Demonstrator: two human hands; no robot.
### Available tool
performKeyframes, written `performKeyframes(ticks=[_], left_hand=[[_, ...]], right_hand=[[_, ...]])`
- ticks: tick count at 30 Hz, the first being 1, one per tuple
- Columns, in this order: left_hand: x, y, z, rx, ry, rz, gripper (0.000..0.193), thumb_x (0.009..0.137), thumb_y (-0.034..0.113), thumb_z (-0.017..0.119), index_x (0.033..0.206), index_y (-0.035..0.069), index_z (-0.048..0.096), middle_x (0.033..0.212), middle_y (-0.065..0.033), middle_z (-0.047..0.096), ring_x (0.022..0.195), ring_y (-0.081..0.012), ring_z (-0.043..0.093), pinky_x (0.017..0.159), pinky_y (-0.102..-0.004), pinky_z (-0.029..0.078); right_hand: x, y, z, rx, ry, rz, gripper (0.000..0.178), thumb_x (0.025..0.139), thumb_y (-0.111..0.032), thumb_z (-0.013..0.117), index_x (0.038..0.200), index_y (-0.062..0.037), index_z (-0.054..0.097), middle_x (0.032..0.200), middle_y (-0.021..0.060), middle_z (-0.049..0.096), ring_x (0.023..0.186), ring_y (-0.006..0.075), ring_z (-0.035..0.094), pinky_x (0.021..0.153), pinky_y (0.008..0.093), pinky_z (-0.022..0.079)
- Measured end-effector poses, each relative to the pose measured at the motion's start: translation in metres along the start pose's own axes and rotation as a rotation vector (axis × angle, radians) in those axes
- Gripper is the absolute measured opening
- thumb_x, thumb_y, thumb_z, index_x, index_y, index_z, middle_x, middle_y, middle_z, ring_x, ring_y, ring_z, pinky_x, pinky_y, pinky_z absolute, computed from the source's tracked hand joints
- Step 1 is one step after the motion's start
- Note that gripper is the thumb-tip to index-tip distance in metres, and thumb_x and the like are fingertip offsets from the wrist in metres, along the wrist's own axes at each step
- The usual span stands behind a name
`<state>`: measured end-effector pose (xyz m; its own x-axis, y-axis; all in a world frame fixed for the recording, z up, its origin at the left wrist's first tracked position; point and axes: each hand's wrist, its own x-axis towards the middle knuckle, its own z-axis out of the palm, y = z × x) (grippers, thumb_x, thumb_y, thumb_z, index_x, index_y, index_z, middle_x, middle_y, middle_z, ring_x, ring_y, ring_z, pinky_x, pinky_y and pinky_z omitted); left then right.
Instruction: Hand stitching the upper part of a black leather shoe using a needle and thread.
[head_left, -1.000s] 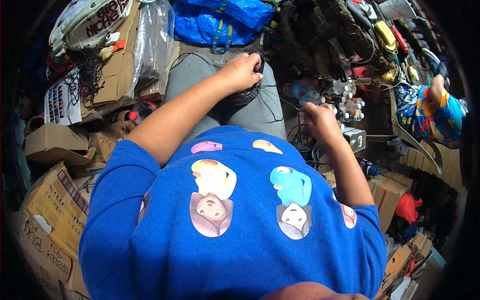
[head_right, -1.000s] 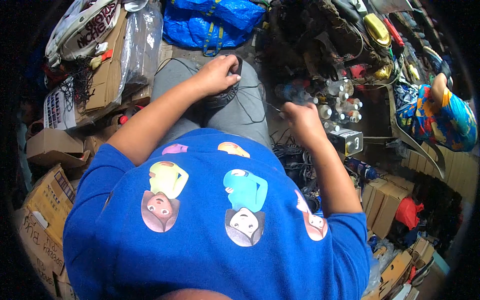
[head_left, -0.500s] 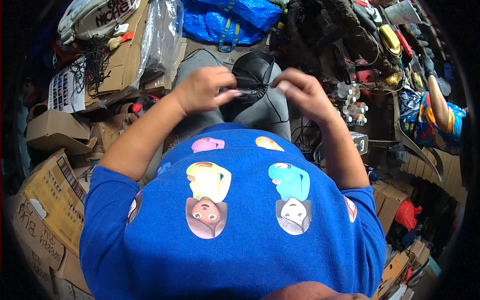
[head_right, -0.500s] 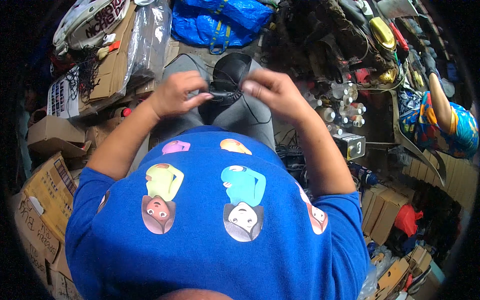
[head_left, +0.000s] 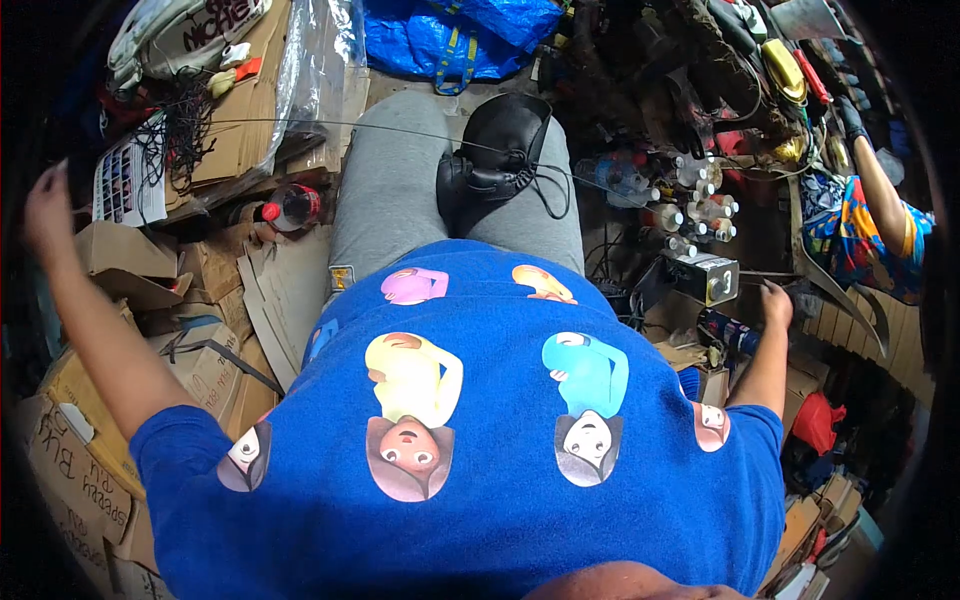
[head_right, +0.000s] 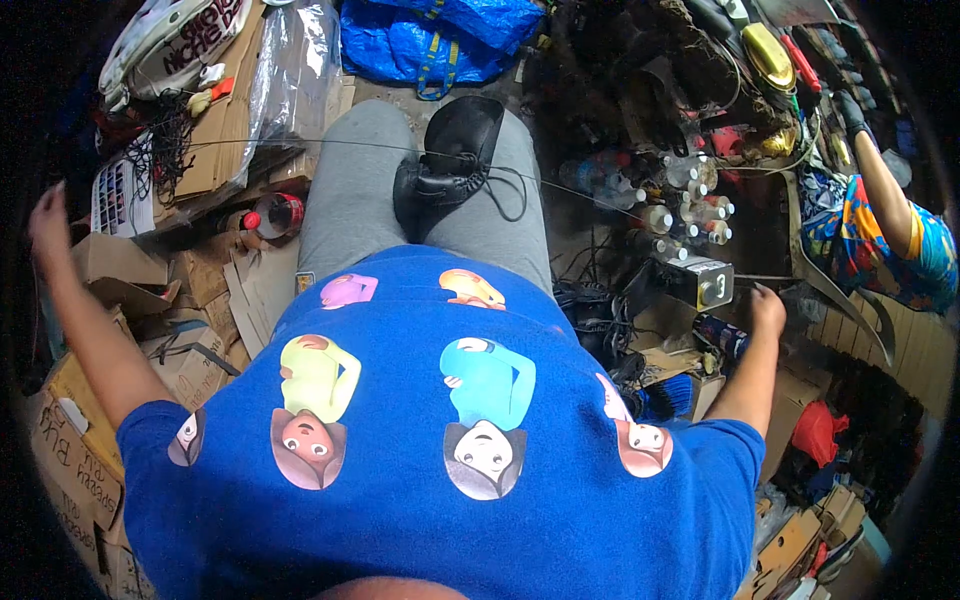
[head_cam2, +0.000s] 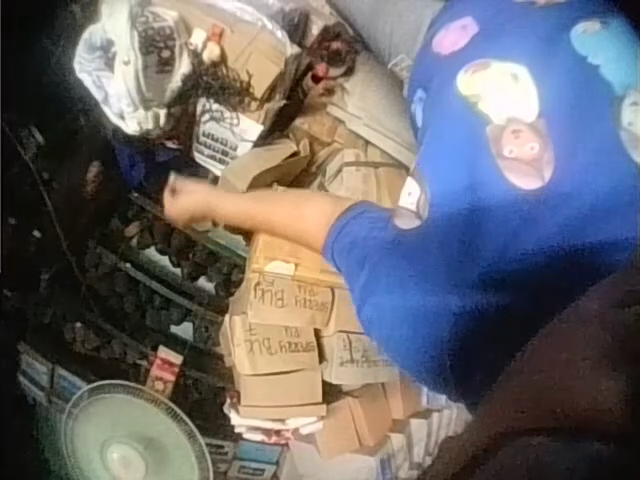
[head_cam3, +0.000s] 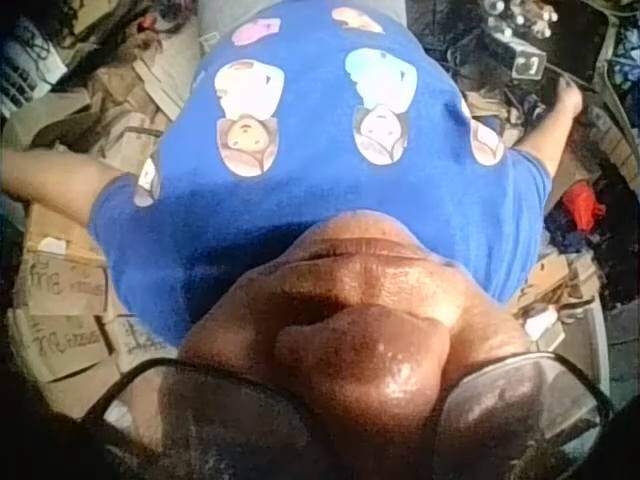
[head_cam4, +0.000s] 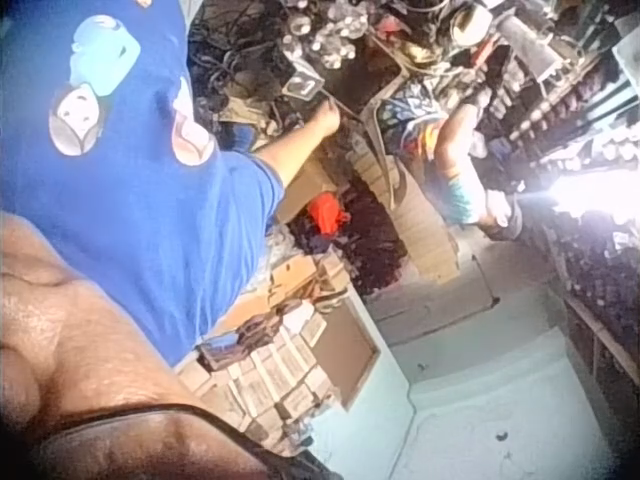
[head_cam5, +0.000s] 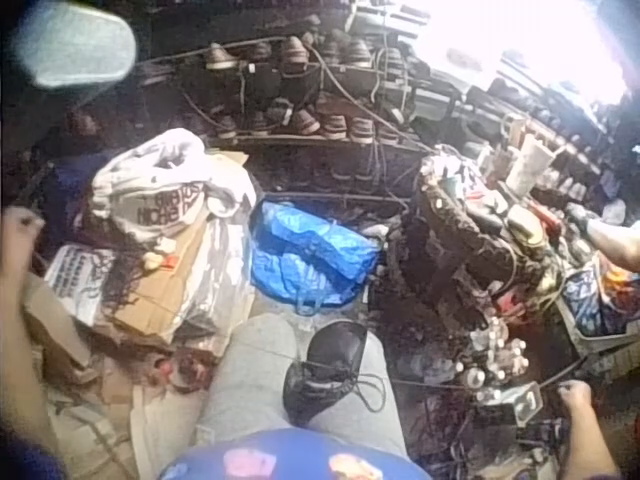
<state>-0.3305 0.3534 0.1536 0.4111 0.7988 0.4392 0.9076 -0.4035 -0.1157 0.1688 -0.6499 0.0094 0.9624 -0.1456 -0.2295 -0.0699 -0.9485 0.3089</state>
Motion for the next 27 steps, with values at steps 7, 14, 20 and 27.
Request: performKeyframes(ticks=[7, 14, 20, 27], left_hand=[[-0.219, 0.312, -0.021, -1.013, -0.529, 0.829, 0.038, 0.076, 0.005, 0.061, 0.113, 0.008, 0.06, 0.114, -0.0126, 0.059, 0.105, -0.028, 0.056, 0.09, -0.0343, 0.044], [-0.234, 0.352, 0.004, -0.89, -0.898, 0.904, 0.023, 0.082, 0.023, 0.061, 0.097, 0.006, 0.062, 0.08, -0.0135, 0.062, 0.076, -0.0245, 0.059, 0.07, -0.0367, 0.046], [-0.18, 0.244, 0.038, -1.008, -0.771, 0.358, 0.027, 0.086, 0.026, 0.059, 0.078, 0.001, 0.059, 0.063, 0.0022, 0.049, 0.061, -0.0076, 0.042, 0.056, -0.0256, 0.037], [-0.168, 0.228, 0.021, -1.099, -0.226, 0.345, 0.028, 0.086, 0.017, 0.058, 0.109, 0.003, 0.061, 0.102, -0.0086, 0.063, 0.095, -0.0166, 0.058, 0.086, -0.0267, 0.042]], right_hand=[[-0.141, -0.299, -0.035, 0.842, -0.203, -0.777, 0.047, 0.077, -0.022, 0.07, 0.121, -0.0164, 0.056, 0.103, 0.0096, 0.058, 0.095, 0.0209, 0.055, 0.082, 0.0333, 0.045], [-0.18, -0.358, -0.053, 1.174, -0.737, -0.804, 0.018, 0.085, -0.02, 0.062, 0.08, -0.0062, 0.052, 0.078, -0.0037, 0.048, 0.073, 0.0089, 0.047, 0.065, 0.0236, 0.04], [-0.122, -0.293, -0.035, 1.178, -0.41, -0.678, 0.018, 0.087, -0.021, 0.059, 0.079, -0.0065, 0.051, 0.072, -0.0047, 0.045, 0.07, 0.0063, 0.041, 0.063, 0.0225, 0.037], [-0.085, -0.241, -0.017, 0.796, -0.156, -0.675, 0.021, 0.084, -0.018, 0.061, 0.098, -0.0032, 0.063, 0.084, 0.003, 0.06, 0.078, 0.0108, 0.054, 0.07, 0.025, 0.044]])
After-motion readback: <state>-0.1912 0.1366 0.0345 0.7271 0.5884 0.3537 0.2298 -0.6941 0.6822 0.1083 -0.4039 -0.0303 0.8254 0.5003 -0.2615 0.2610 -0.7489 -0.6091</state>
